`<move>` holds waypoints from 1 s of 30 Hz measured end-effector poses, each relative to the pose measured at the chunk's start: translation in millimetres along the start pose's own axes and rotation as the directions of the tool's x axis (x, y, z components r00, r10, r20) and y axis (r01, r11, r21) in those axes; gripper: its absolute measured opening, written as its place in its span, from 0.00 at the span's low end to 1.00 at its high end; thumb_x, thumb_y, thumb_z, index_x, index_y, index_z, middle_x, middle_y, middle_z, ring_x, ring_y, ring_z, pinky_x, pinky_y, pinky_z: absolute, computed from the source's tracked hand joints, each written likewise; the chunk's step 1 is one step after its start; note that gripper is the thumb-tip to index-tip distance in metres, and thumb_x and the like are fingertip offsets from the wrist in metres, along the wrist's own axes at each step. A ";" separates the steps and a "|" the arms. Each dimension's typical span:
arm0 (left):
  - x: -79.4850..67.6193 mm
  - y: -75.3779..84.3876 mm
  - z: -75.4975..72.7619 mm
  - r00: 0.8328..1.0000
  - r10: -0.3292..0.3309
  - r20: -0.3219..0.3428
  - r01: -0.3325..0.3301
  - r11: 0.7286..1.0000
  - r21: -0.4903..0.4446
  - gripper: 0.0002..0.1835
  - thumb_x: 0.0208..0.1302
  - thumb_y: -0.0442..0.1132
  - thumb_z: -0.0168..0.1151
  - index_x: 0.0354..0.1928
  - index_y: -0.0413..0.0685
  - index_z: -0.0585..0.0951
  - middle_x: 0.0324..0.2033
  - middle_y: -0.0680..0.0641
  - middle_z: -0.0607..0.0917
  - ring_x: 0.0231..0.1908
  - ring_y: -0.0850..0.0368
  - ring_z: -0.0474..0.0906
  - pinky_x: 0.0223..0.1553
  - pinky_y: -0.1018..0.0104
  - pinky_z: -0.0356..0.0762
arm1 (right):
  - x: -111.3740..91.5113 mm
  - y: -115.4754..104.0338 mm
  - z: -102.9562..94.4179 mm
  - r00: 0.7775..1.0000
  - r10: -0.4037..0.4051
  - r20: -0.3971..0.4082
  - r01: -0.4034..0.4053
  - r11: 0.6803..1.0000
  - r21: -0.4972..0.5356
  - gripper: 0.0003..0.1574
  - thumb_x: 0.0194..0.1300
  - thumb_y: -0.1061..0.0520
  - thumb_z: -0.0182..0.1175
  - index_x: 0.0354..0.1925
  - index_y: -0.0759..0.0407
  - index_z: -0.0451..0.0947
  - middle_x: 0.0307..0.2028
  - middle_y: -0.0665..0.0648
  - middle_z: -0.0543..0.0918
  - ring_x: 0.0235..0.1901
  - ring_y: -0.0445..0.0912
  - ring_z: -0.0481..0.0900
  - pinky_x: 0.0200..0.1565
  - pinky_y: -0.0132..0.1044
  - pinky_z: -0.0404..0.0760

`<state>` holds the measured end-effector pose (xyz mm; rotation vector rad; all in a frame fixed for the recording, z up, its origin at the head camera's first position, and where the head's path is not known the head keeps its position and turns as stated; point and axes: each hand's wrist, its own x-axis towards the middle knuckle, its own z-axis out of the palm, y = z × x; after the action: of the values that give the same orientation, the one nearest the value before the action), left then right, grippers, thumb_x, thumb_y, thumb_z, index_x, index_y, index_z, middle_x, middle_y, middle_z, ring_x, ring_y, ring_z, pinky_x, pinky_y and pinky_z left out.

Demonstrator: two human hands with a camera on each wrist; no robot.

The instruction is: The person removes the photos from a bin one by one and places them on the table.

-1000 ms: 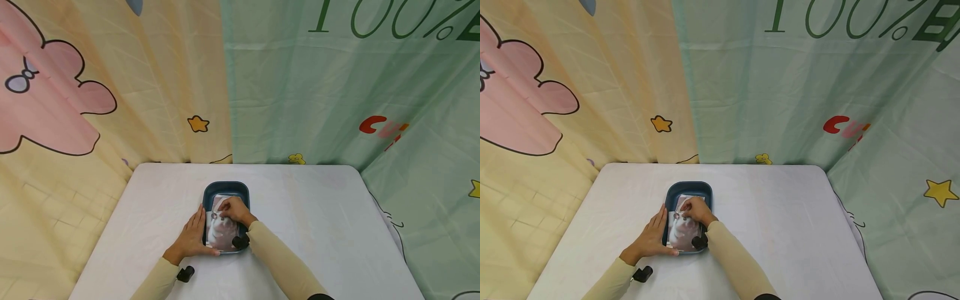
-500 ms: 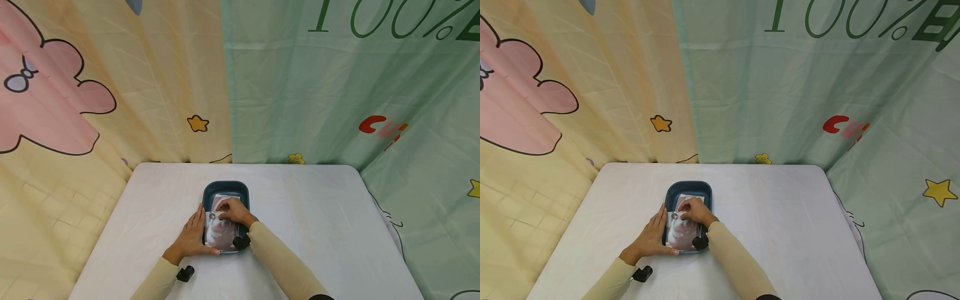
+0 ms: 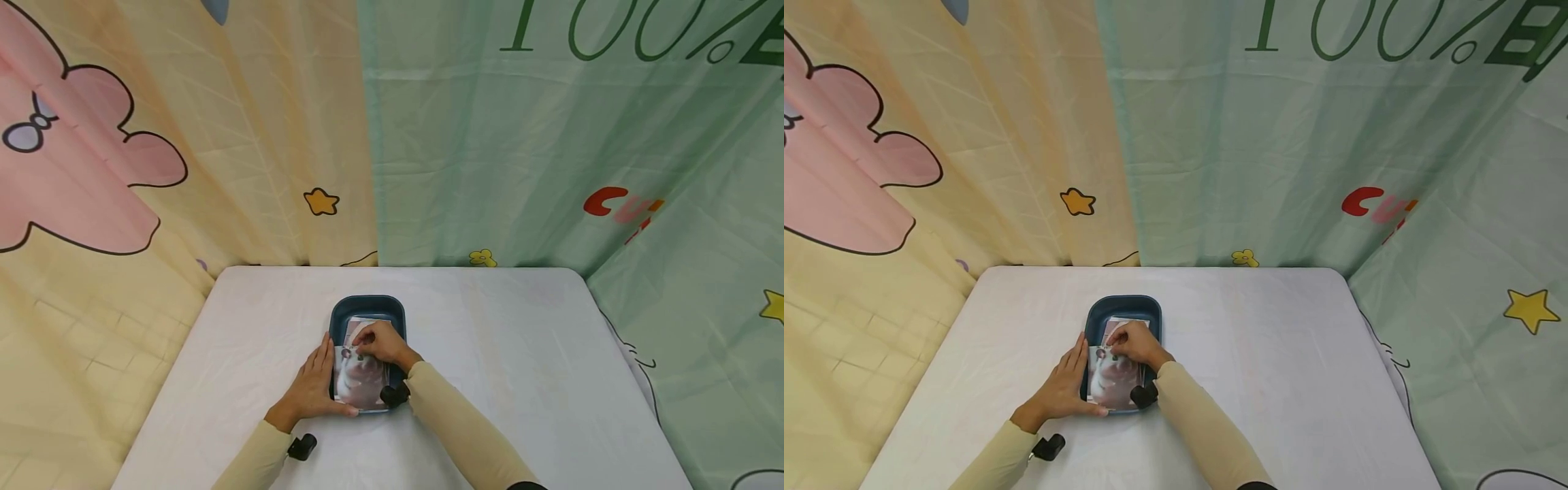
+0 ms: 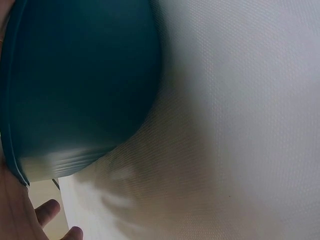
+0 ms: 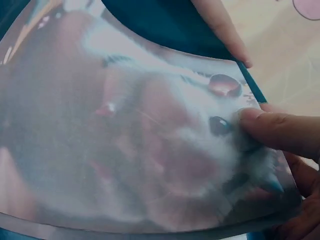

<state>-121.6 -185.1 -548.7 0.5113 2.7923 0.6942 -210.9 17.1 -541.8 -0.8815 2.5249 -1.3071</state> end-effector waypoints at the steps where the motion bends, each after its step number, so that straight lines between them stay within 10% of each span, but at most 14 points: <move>1: -0.2 0.2 0.0 1.000 0.000 -0.002 0.000 1.000 -0.001 0.79 0.31 0.76 0.69 0.73 0.31 0.41 0.75 0.36 0.37 0.71 0.35 0.43 0.65 0.34 0.51 | -0.4 -0.2 -0.6 1.000 0.012 0.002 -0.012 1.000 0.006 0.07 0.52 0.65 0.72 0.33 0.62 0.87 0.28 0.53 0.86 0.26 0.32 0.72 0.31 0.24 0.74; 21: 1.1 -0.9 -0.4 1.000 -0.018 0.023 0.018 1.000 0.011 0.80 0.31 0.77 0.69 0.74 0.33 0.38 0.75 0.37 0.35 0.72 0.37 0.41 0.67 0.36 0.49 | -7.4 -6.3 -20.3 0.996 0.069 0.055 -0.066 0.996 -0.053 0.08 0.61 0.64 0.64 0.40 0.62 0.85 0.35 0.56 0.87 0.35 0.45 0.83 0.39 0.31 0.79; 30: 2.2 -0.5 2.4 0.998 -0.044 0.049 0.043 0.999 0.022 0.81 0.29 0.79 0.67 0.74 0.35 0.36 0.75 0.39 0.34 0.73 0.39 0.39 0.67 0.37 0.48 | -10.9 3.3 -25.0 0.996 0.079 -0.049 -0.079 0.997 -0.008 0.06 0.60 0.63 0.66 0.37 0.61 0.87 0.31 0.55 0.87 0.31 0.42 0.83 0.36 0.30 0.80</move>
<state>-123.1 -183.8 -551.3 0.4642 2.7588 0.6355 -213.4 42.1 -530.6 -0.7521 2.5772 -1.3079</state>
